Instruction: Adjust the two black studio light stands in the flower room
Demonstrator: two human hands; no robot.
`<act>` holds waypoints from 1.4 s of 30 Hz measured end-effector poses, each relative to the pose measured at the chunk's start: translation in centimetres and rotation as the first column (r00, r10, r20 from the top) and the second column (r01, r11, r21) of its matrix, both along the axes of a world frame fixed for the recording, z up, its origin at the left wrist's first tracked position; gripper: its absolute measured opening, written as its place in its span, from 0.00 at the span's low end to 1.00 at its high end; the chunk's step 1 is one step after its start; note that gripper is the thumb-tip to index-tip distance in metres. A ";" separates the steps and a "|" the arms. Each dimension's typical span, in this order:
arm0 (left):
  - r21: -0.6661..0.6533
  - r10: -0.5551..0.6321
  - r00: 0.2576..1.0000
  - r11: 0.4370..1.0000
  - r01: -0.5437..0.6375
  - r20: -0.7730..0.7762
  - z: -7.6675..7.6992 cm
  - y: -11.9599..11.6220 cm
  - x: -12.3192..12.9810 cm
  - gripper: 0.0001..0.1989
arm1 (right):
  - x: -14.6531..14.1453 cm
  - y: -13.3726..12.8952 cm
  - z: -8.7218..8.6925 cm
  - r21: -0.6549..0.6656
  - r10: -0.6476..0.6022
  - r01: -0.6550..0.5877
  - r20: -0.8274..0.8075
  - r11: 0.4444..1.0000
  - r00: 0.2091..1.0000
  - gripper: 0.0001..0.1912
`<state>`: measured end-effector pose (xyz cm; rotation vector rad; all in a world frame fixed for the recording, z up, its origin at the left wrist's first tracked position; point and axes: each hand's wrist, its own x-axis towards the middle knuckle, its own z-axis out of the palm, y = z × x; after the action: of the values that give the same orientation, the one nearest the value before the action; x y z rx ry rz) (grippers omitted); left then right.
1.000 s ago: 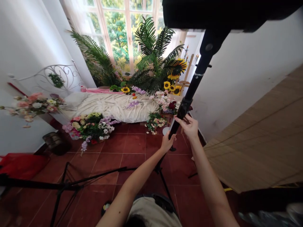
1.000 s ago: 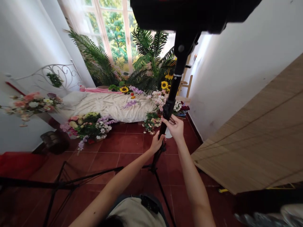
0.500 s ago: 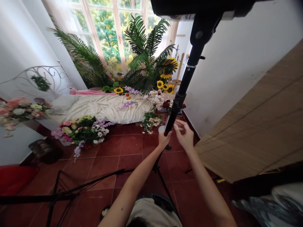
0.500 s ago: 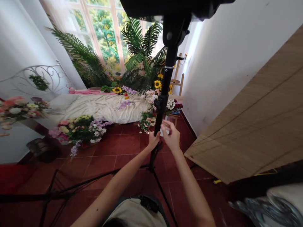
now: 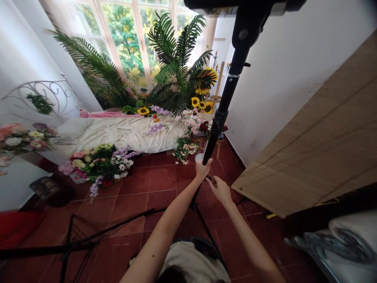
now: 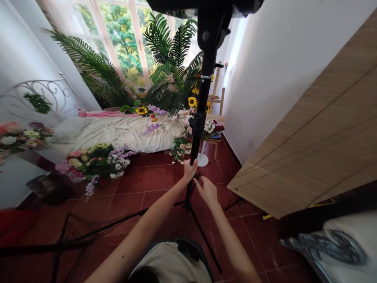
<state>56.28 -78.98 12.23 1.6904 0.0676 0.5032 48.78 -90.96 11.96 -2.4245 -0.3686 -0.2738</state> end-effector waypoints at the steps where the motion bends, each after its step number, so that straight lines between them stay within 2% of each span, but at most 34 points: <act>1: -0.002 0.004 1.000 1.000 -0.004 -0.003 0.0 0.0 0.0 0.29 | 0.0 0.3 -0.2 0.082 -0.014 0.019 -0.052 0.996 0.999 0.24; 3: -0.006 0.010 1.000 1.000 -0.010 -0.006 0.0 0.0 0.0 0.29 | 0.2 1.0 -0.6 0.281 -0.006 0.055 -0.175 0.958 0.985 0.26; 4: -0.007 0.010 1.000 1.000 -0.010 -0.005 0.0 0.0 0.0 0.29 | 0.2 1.4 -0.9 0.390 0.019 0.081 -0.247 0.917 0.969 0.27; 6: -0.008 0.008 1.000 1.000 -0.008 0.000 0.0 0.0 0.0 0.29 | 0.3 2.1 -1.3 0.585 0.095 0.173 -0.398 0.793 0.913 0.28; 8: 0.000 0.005 1.000 1.000 -0.005 0.009 -0.1 0.0 0.0 0.29 | 0.3 2.7 -1.7 0.716 0.194 0.307 -0.525 0.627 0.828 0.27; 10: 0.005 0.008 1.000 1.000 -0.008 0.018 -0.2 0.0 0.1 0.28 | 0.3 3.3 -2.0 0.796 0.332 0.431 -0.580 0.425 0.744 0.22; 13: -0.001 0.023 0.999 1.000 -0.023 0.030 -0.5 -0.1 0.2 0.28 | -0.1 4.1 -2.2 0.841 0.552 0.537 -0.481 0.069 0.682 0.16; 14: -0.005 0.027 0.999 1.000 -0.027 0.031 -0.6 -0.1 0.2 0.27 | -0.2 4.5 -2.3 0.836 0.595 0.549 -0.428 -0.026 0.680 0.15; 15: -0.009 0.030 0.999 1.000 -0.030 0.032 -0.7 -0.1 0.2 0.27 | -0.4 4.8 -2.4 0.827 0.622 0.555 -0.388 -0.090 0.680 0.15; 16: -0.012 0.030 0.999 0.999 -0.029 0.034 -0.8 -0.1 0.3 0.27 | -0.6 5.2 -2.6 0.819 0.638 0.561 -0.369 -0.120 0.675 0.14; 17: -0.013 0.029 0.999 0.999 -0.029 0.037 -0.8 -0.1 0.3 0.27 | -0.8 5.5 -2.8 0.816 0.649 0.566 -0.369 -0.116 0.665 0.14; 18: -0.012 0.029 0.999 1.000 -0.029 0.040 -0.8 -0.1 0.3 0.27 | -1.0 5.7 -3.0 0.819 0.653 0.568 -0.384 -0.085 0.652 0.12; 20: -0.005 0.023 0.999 1.000 -0.023 0.049 -0.8 -0.1 0.2 0.27 | -1.3 5.9 -3.6 0.832 0.618 0.554 -0.453 0.034 0.643 0.08; 22: 0.000 0.012 0.999 1.000 -0.012 0.050 -0.7 0.0 0.2 0.27 | -1.6 5.5 -4.0 0.843 0.486 0.500 -0.528 0.199 0.696 0.09; 25: 0.000 0.003 0.999 1.000 -0.003 0.035 -0.5 0.0 0.1 0.27 | -1.8 4.1 -3.9 0.784 0.195 0.332 -0.490 0.525 0.849 0.17; 27: -0.002 0.008 1.000 1.000 -0.008 0.025 -0.5 0.0 0.1 0.27 | -1.8 3.1 -3.2 0.619 0.039 0.214 -0.368 0.756 0.929 0.19; 28: -0.003 0.009 1.000 1.000 -0.009 0.022 -0.5 0.0 0.1 0.27 | -1.9 2.6 -2.7 0.502 -0.012 0.173 -0.309 0.848 0.951 0.20; 29: -0.004 0.009 1.000 1.000 -0.009 0.019 -0.5 0.0 0.2 0.27 | -1.9 2.2 -2.2 0.376 -0.053 0.152 -0.260 0.914 0.964 0.20; 30: -0.005 0.005 1.000 1.000 -0.005 0.018 -0.5 0.0 0.2 0.27 | -1.8 1.9 -1.7 0.258 -0.085 0.143 -0.224 0.956 0.971 0.21; 33: -0.015 -0.009 1.000 1.000 0.009 0.009 -0.4 0.0 0.3 0.28 | -1.5 1.5 -0.7 0.039 -0.125 0.134 -0.190 0.990 0.974 0.24; 36: -0.032 -0.008 1.000 0.999 0.007 -0.004 -0.3 -0.1 0.2 0.28 | -0.9 1.6 -0.8 0.030 -0.137 0.146 -0.213 0.989 0.967 0.26; 39: -0.034 0.000 1.000 0.999 0.000 0.004 -0.3 -0.1 0.2 0.27 | -0.2 2.3 -1.7 0.250 -0.068 0.157 -0.331 0.956 0.941 0.30; 40: -0.035 0.000 1.000 0.999 0.000 0.009 -0.3 -0.1 0.2 0.27 | 0.0 2.6 -2.0 0.360 -0.017 0.170 -0.390 0.917 0.921 0.31; 41: -0.038 -0.001 1.000 0.999 0.001 0.011 -0.4 -0.1 0.2 0.27 | 0.1 3.0 -2.3 0.478 0.043 0.195 -0.441 0.856 0.896 0.31; 42: -0.042 -0.002 1.000 0.999 0.003 0.011 -0.4 -0.2 0.2 0.27 | 0.2 3.4 -2.5 0.591 0.106 0.236 -0.484 0.771 0.869 0.30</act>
<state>56.50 -79.14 11.82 1.6463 0.0674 0.5061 49.01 -87.59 9.45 -1.7329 0.0560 0.1847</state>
